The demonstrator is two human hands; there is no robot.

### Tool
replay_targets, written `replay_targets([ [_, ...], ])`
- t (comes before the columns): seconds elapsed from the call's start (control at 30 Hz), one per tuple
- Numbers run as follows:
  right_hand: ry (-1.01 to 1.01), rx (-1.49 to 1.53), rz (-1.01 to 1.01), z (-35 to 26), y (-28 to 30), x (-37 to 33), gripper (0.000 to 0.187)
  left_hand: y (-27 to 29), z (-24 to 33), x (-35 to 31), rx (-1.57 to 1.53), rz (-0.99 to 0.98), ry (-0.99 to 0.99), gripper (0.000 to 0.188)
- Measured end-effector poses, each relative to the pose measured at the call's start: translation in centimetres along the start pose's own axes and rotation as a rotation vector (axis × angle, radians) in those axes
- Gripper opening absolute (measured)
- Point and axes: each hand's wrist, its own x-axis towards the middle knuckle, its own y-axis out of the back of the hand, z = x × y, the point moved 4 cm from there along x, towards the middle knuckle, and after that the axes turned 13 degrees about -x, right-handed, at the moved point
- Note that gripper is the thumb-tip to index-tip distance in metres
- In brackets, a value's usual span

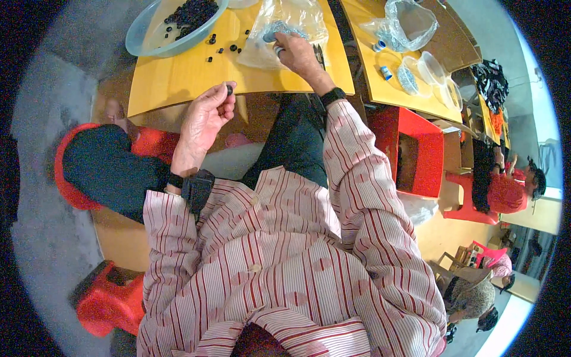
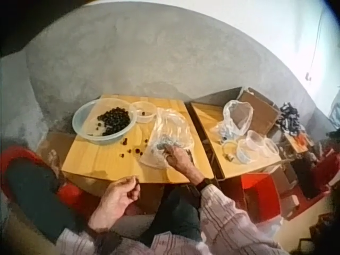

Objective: The person assembles small components by hand, taking black plastic pieces from the table and springs from a plastic bag, then fitting them into cylindrical parts.

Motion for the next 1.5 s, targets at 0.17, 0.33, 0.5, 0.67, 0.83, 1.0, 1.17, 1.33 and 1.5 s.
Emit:
replay_targets([
  [0.17, -0.100, -0.071, 0.077, 1.5, 0.7, -0.4, 0.019, 0.1, -0.2, 0.3, -0.038, -0.033, -0.007, 0.026],
  [0.33, -0.086, -0.022, 0.033, 1.9, 0.0, -1.1, 0.018, 0.1, -0.1, 0.3, -0.015, 0.072, -0.043, 0.023],
  [0.5, -0.068, -0.041, -0.014, 1.9, 0.1, -1.4, 0.027, 0.2, -0.3, 0.5, -0.022, 0.096, -0.038, 0.023],
  [0.67, -0.115, -0.020, 0.022, 2.5, 0.7, -1.3, 0.027, 1.6, 0.2, 1.0, -0.059, 0.124, -0.115, 0.024],
  [0.83, 0.047, -0.027, -0.004, 0.7, 0.3, -1.7, 0.028, 1.4, 0.0, 1.1, -0.061, 0.110, -0.118, 0.025],
  [1.0, 0.090, -0.135, -0.022, -0.3, -0.6, -1.8, 0.031, 0.1, 0.0, 0.6, -0.085, 0.107, -0.177, 0.025],
  [1.17, 0.139, -0.221, 0.024, -1.5, -0.2, -1.7, 0.033, -1.2, 0.1, 0.4, -0.183, -0.090, -0.074, 0.035],
  [1.33, -0.007, -0.020, 0.008, -0.6, 0.6, -2.3, 0.032, -2.5, 0.2, 0.1, -0.287, -0.257, -0.040, 0.037],
  [1.5, -0.172, 0.231, 0.023, -1.2, 2.3, -2.5, 0.019, -2.8, 0.2, 0.1, -0.320, -0.354, -0.056, 0.036],
])
